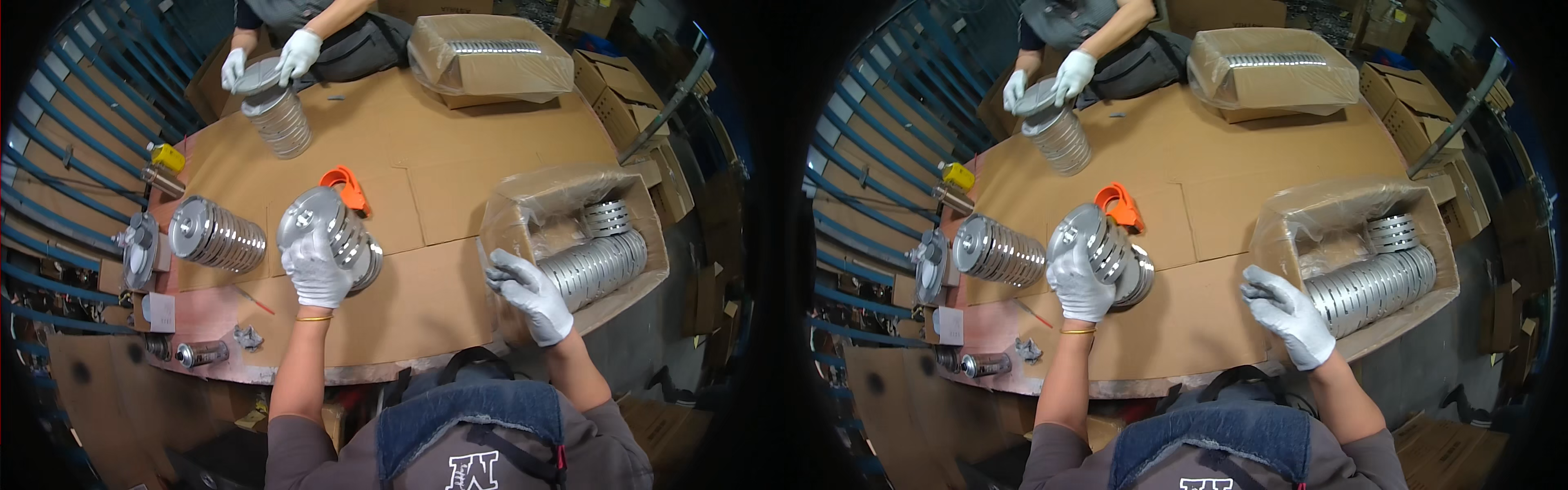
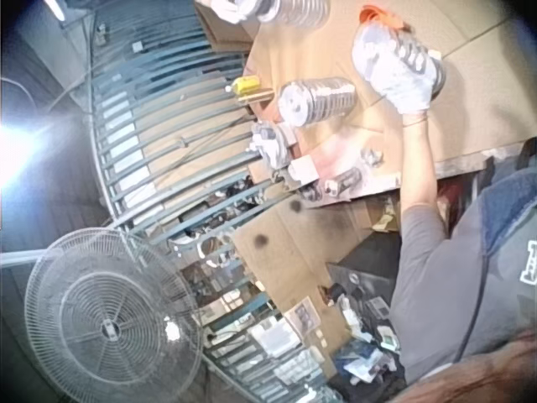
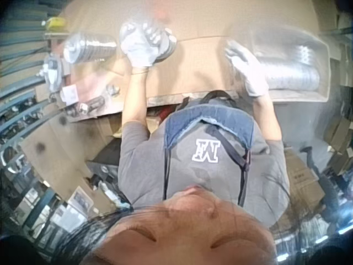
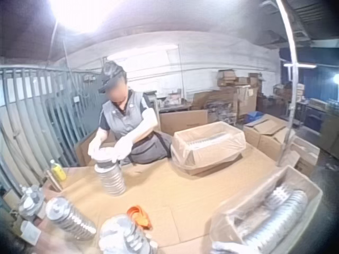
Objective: The person sorts and packs cylindrical slotted metal components by hand from a workbench into a plastic-lined storage box.
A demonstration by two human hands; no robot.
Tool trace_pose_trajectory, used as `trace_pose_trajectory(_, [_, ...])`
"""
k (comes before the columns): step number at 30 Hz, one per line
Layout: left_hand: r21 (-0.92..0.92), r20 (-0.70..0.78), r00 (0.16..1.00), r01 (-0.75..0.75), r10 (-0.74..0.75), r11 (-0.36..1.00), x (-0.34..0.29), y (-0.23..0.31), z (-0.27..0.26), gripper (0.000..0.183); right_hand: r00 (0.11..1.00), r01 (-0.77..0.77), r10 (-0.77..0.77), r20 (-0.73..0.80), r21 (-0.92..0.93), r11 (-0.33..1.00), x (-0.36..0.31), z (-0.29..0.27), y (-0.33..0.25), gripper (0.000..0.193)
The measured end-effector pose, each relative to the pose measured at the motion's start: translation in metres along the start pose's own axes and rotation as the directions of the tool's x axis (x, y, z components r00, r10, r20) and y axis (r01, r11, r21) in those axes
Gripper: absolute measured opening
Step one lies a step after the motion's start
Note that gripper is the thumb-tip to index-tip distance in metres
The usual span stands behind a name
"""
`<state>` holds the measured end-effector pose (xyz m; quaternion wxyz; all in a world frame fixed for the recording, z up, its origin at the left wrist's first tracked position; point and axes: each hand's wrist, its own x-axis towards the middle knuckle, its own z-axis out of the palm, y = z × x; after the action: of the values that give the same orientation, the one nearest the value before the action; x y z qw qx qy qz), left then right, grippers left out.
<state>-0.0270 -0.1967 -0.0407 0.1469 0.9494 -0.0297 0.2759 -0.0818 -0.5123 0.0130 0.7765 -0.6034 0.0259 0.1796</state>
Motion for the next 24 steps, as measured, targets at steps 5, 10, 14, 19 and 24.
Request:
trace_pose_trajectory(5, [0.309,0.114,0.991,-0.107,0.075,0.945,-0.02,-0.004,0.037,0.048,0.989,0.046,-0.042,-0.145,0.024,0.999,-0.018,-0.049,-0.01,0.05])
trace_pose_trajectory(10, [0.292,0.109,0.993,0.002,-0.035,0.957,-0.044,0.015,0.034,0.051,0.935,0.061,-0.062,-0.349,-0.014,0.998,-0.019,-0.106,-0.019,0.042])
trace_pose_trajectory(14, [0.261,0.206,0.977,-0.111,0.057,0.959,-0.076,0.01,0.042,0.078,0.795,0.151,-0.319,-0.516,-0.341,0.928,-0.015,-0.201,-0.011,0.031])
trace_pose_trajectory(19, [0.328,0.108,0.992,-0.096,0.064,0.94,-0.075,0.013,0.048,0.079,0.678,-0.291,-0.5,-0.539,-0.822,0.49,0.001,-0.301,-0.035,0.039])
trace_pose_trajectory(24, [0.398,0.076,0.994,0.041,-0.077,0.917,-0.067,0.018,0.052,0.085,0.954,-0.177,-0.291,-0.064,-0.908,-0.38,0.027,-0.325,-0.062,0.062])
